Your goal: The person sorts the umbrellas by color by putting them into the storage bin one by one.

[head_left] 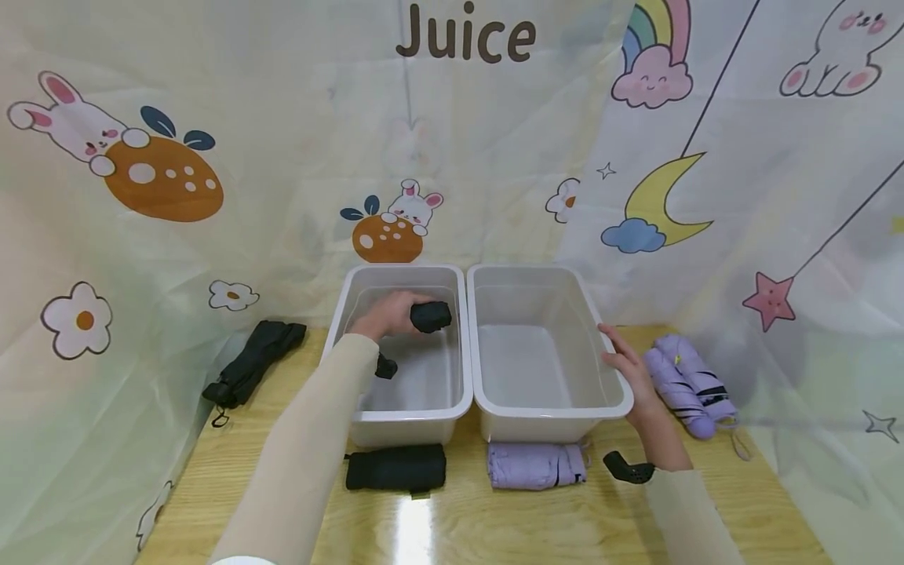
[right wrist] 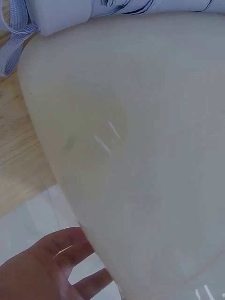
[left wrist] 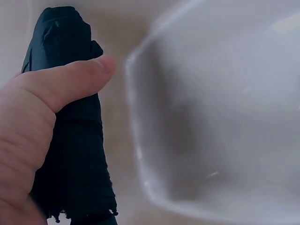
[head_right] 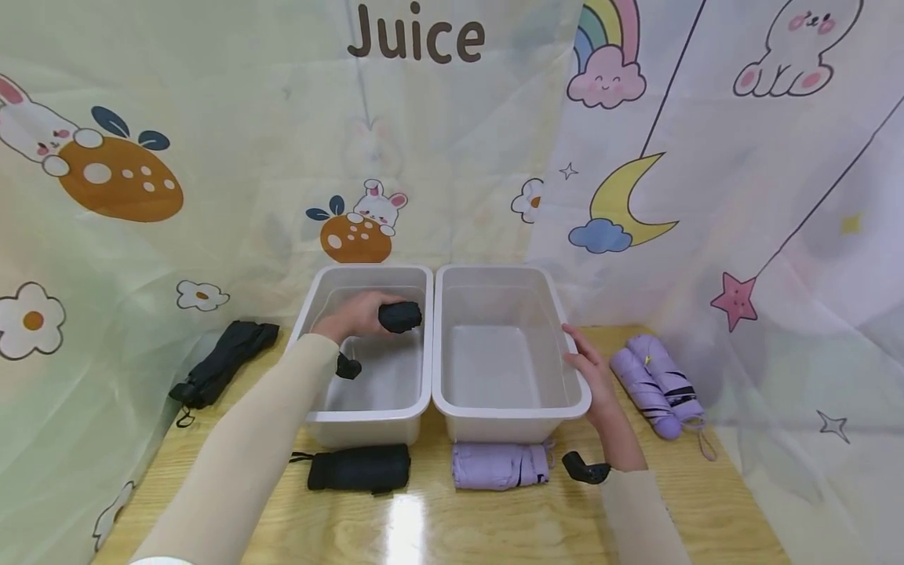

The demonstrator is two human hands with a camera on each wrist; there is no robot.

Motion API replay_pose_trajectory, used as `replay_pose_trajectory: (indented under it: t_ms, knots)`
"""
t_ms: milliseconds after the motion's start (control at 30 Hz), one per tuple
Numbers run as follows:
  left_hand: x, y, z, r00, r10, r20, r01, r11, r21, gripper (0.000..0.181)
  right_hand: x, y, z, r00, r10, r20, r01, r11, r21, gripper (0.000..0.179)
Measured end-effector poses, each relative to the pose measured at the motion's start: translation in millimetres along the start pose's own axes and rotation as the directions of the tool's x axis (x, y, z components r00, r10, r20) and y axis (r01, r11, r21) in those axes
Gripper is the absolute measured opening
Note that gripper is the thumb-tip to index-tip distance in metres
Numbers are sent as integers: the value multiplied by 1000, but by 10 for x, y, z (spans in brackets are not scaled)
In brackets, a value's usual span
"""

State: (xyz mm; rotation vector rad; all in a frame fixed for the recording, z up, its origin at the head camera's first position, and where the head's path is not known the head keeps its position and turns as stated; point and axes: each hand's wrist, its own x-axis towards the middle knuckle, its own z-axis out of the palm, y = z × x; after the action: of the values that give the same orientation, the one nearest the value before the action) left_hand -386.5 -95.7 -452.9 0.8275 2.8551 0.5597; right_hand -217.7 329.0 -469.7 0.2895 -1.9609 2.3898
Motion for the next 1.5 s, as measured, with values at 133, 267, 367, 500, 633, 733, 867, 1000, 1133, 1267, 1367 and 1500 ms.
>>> replay_pose_trajectory:
  t_ms: [133,267,367,500,633,733,867,1000,1133,1267,1367,1500]
  knots:
    - [14,-45,86,1000,0,-7,0,1000,15,72,11,-12,21,1000,0,12,0,1000,14,46]
    - [40,-75,132,1000,1,-7,-1,997,75,73,15,-24,33,1000,1,25,-2,1000,29,46]
    - [53,-111,163,1000,4,4,-4,992,126,74,29,-26,50,999,-13,42,11,999,46,46]
    - [42,-184,239,999,-2,33,-4,985,172,78,41,-15,90,998,-27,54,24,998,58,46]
    - [6,-237,300,999,-22,46,13,983,184,81,23,6,131,998,-24,56,20,998,59,45]
    - [-18,-224,302,998,-33,58,22,984,177,79,8,24,145,998,-20,53,17,998,58,45]
    - [-29,-155,231,995,-44,88,31,989,145,65,-7,45,147,999,-15,45,12,998,65,46]
    - [-45,-89,39,996,-42,83,36,997,63,49,-5,54,136,999,-11,42,8,996,84,46]
    - [-124,-26,-302,998,-47,29,48,997,-64,41,-6,45,103,999,-3,38,0,995,97,46]
    - [-275,-87,-681,995,-69,-72,57,986,-156,37,-21,21,64,999,6,39,-10,995,97,47]
    - [-453,-225,-934,985,-77,-157,42,976,-216,36,-34,3,46,999,4,46,-9,994,109,48]
    - [-805,-537,-1135,957,-121,-265,26,941,-336,37,-37,-14,43,999,-10,53,4,992,127,48]
